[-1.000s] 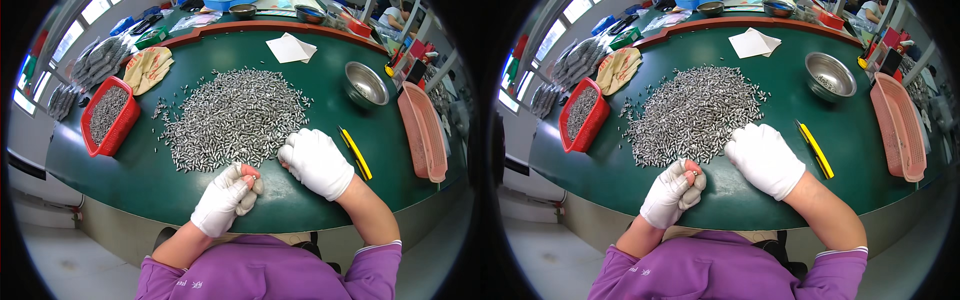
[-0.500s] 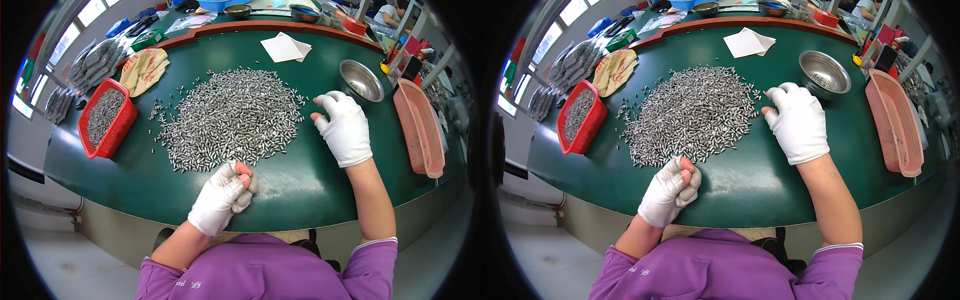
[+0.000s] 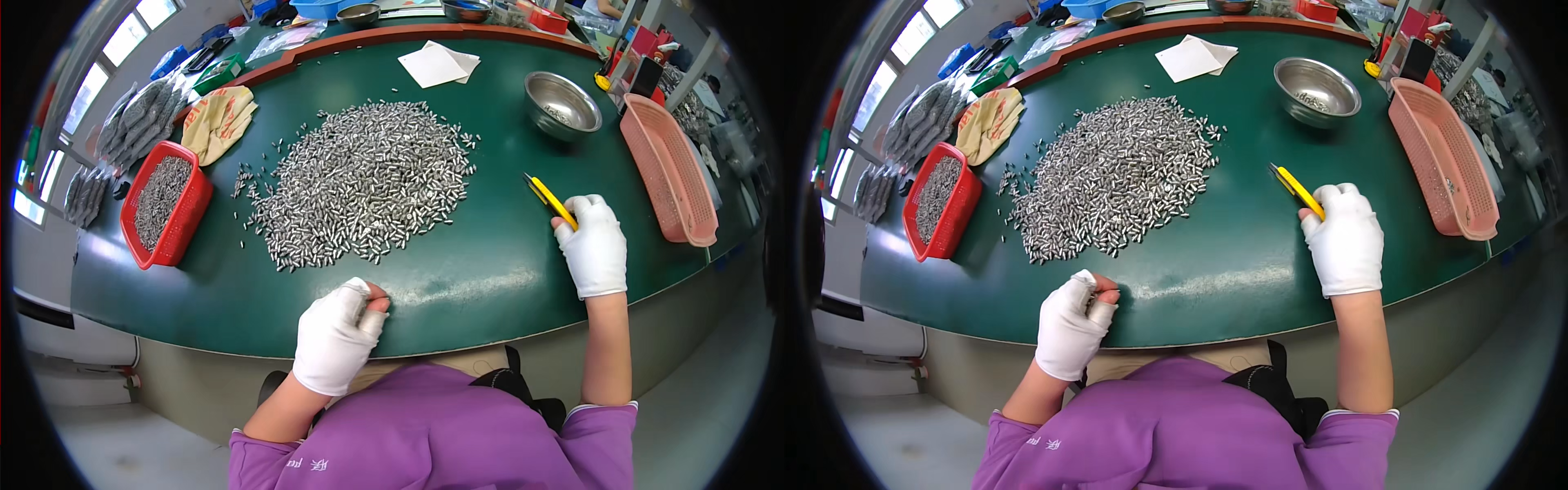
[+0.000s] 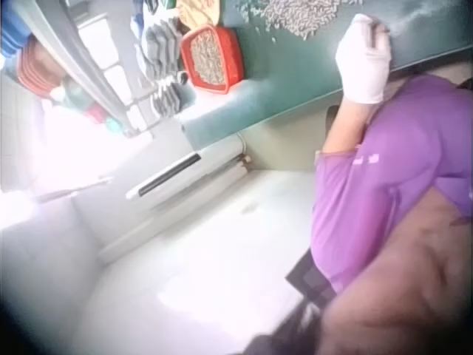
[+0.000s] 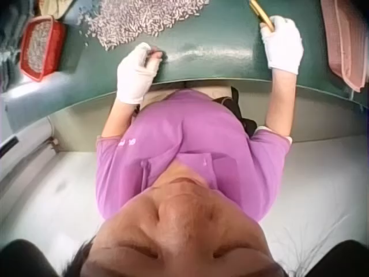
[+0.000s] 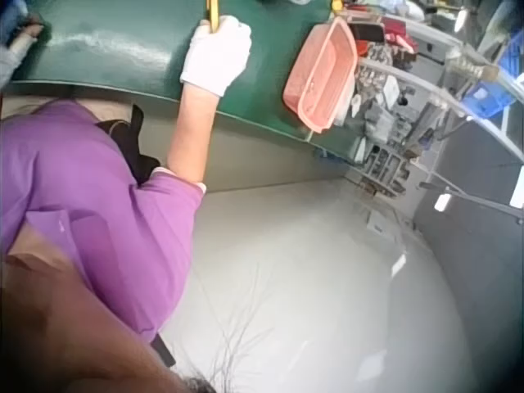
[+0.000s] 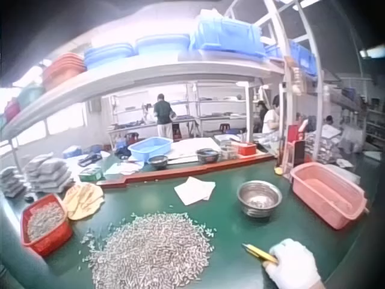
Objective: Inspecting and trimming small metal components on a workbench using a utility knife.
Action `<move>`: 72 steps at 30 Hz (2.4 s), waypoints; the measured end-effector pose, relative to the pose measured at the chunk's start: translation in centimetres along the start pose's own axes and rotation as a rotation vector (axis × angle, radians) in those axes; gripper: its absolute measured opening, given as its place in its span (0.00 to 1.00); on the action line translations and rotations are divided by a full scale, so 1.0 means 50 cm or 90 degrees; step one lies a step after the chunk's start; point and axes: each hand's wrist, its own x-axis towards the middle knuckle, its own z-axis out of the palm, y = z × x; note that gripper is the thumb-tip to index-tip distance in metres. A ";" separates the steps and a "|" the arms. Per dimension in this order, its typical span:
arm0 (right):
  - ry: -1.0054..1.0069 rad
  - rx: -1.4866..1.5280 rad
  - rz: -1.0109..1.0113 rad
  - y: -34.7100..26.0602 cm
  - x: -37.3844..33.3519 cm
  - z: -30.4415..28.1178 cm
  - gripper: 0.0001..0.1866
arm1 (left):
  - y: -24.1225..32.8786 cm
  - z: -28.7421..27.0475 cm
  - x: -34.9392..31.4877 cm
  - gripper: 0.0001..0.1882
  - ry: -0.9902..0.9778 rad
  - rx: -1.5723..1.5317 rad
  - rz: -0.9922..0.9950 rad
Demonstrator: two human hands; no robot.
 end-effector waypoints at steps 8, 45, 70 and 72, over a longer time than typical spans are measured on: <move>-0.169 0.472 -0.041 -0.082 -0.165 -0.054 0.20 | -0.002 -0.008 -0.016 0.06 -0.027 0.159 0.081; -0.308 0.202 -0.386 -0.199 -0.212 -0.085 0.31 | -0.003 -0.013 -0.019 0.08 -0.022 0.142 0.104; -0.028 0.171 -0.373 -0.162 0.025 0.014 0.05 | -0.039 0.008 0.043 0.12 -0.230 -1.027 -0.221; -0.050 0.131 -0.399 -0.171 0.044 0.041 0.06 | -0.035 0.019 0.047 0.12 -0.214 -1.013 -0.227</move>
